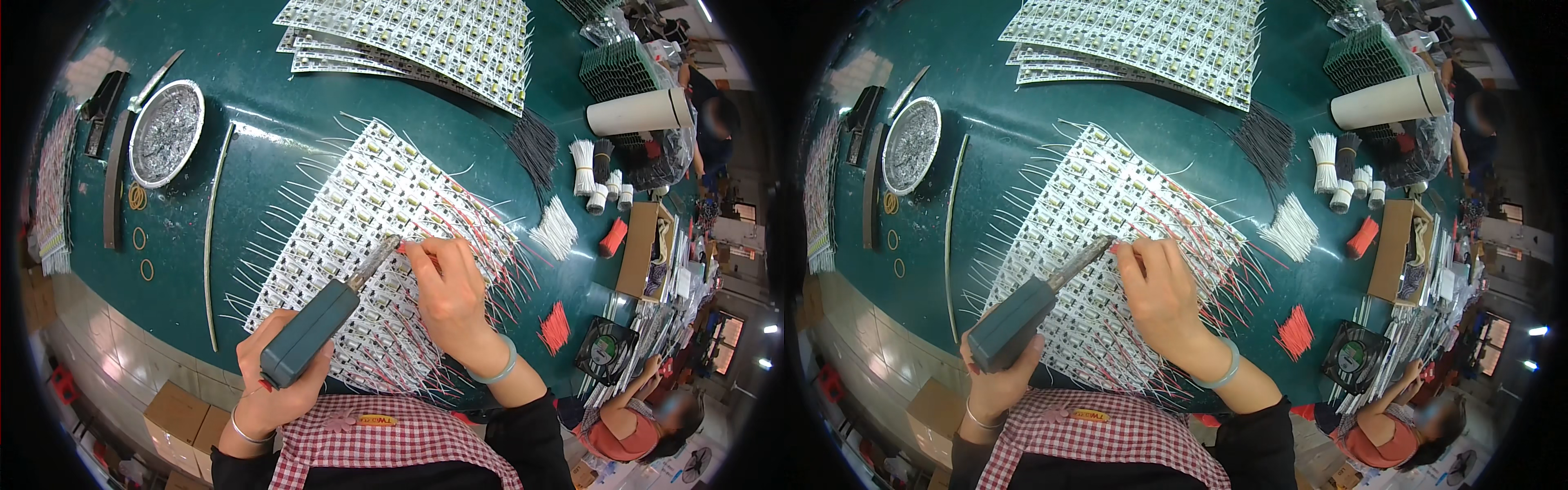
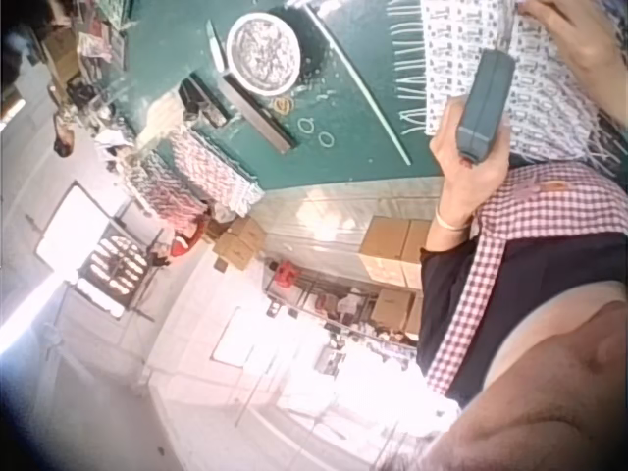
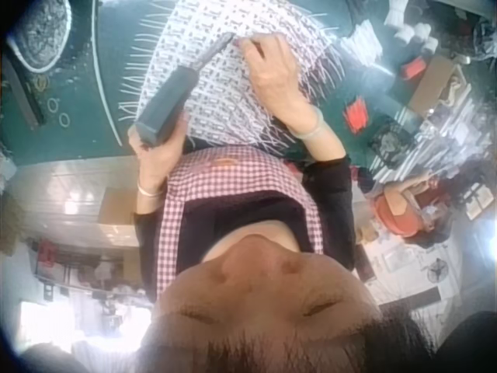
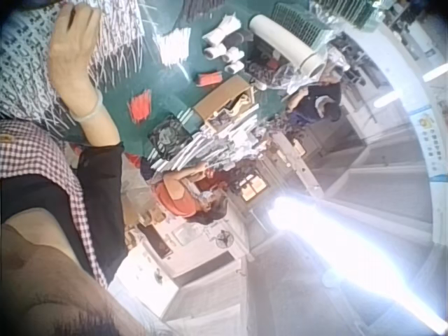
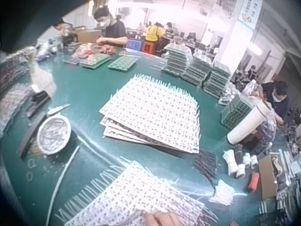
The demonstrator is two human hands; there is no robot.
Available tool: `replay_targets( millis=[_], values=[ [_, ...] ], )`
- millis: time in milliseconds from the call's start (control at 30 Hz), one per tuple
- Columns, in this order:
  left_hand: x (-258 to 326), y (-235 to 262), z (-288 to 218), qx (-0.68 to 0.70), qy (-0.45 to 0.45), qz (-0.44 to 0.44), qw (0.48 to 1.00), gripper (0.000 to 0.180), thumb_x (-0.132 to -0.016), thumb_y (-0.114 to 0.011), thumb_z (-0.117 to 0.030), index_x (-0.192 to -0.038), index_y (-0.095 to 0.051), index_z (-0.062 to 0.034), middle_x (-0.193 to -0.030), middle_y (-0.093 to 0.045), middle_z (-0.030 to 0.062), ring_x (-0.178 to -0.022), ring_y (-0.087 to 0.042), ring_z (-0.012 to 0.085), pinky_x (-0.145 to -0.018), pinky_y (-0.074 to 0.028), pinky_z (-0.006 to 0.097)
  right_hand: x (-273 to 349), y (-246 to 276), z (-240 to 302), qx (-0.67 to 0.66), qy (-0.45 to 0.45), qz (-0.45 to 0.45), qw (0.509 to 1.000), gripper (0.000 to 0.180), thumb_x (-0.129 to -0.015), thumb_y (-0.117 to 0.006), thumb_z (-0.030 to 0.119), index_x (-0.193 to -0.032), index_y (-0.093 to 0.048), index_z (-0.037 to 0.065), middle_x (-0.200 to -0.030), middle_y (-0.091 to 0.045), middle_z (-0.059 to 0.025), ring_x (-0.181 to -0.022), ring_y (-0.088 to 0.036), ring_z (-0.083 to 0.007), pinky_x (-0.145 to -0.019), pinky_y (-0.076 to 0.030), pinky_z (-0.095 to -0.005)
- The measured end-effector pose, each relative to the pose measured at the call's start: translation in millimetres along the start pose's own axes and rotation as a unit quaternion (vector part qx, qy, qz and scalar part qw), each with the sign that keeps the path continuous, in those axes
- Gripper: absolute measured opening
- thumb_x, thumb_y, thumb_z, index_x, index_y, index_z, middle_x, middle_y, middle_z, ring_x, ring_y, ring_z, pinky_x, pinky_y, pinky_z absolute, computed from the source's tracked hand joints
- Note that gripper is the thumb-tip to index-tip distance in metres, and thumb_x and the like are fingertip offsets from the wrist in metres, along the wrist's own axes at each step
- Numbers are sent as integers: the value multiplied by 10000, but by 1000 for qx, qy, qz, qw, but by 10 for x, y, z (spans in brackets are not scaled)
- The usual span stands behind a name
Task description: The person uses a soldering iron to attach red and white wires to a grid of LED modules on a circuit board. They pick up individual wires, place them on the board, and apply heat to secure them. The person occasionally uses a thin metal rod to adjust the wires or components on the board.
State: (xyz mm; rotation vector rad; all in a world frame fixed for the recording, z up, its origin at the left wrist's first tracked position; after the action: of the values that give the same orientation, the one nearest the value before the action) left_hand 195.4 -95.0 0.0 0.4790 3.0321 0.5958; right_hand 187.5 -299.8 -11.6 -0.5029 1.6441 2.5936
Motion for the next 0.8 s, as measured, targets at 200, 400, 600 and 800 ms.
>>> replay_targets(
  millis=[200, 400, 600, 800],
  values=[
    [-4, -6, 18, 10, 23, 0, 1000, 176, -718, -740, 43, -879, -670, 56, -788, -649, 128, -664, -622, 201, -627, -491, 294, 0, -18, 18, 16, -6, 1, 1000, 355, -739, -642, -37, -1093, -623, -45, -971, -552, -121, -858, -545, -265, -711, -483, -353],
    [-16, -2, 6, -14, 6, 11, 1000, 151, -720, -742, 32, -849, -666, 42, -733, -610, 103, -610, -569, 181, -573, -448, 294, -8, -23, 34, 24, -7, 0, 1000, 348, -744, -638, -33, -1091, -621, -54, -965, -551, -123, -854, -545, -265, -699, -481, -348],
    [34, 30, 58, 10, 42, 4, 999, 143, -732, -744, 29, -855, -673, 47, -728, -599, 91, -607, -556, 175, -555, -432, 285, -17, -23, 39, 18, -6, 0, 1000, 345, -744, -636, -45, -1089, -620, -60, -962, -544, -127, -845, -544, -267, -694, -480, -350],
    [25, 46, 43, 38, 27, -2, 999, 177, -731, -736, 48, -898, -680, 70, -781, -629, 118, -646, -582, 188, -585, -457, 286, -16, -19, 38, 21, -10, 4, 1000, 338, -749, -635, -49, -1087, -617, -59, -962, -540, -129, -853, -542, -276, -703, -479, -356]
  ],
)
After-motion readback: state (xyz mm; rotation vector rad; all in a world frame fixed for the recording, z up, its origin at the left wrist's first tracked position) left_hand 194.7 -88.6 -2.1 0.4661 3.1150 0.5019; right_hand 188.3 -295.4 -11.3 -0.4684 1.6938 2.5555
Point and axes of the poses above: each hand's wrist, its own x-axis away from the middle knuckle, its own y-axis out of the back of the hand, z = x × y, the point moved 7 cm from there along -x, towards the middle knuckle
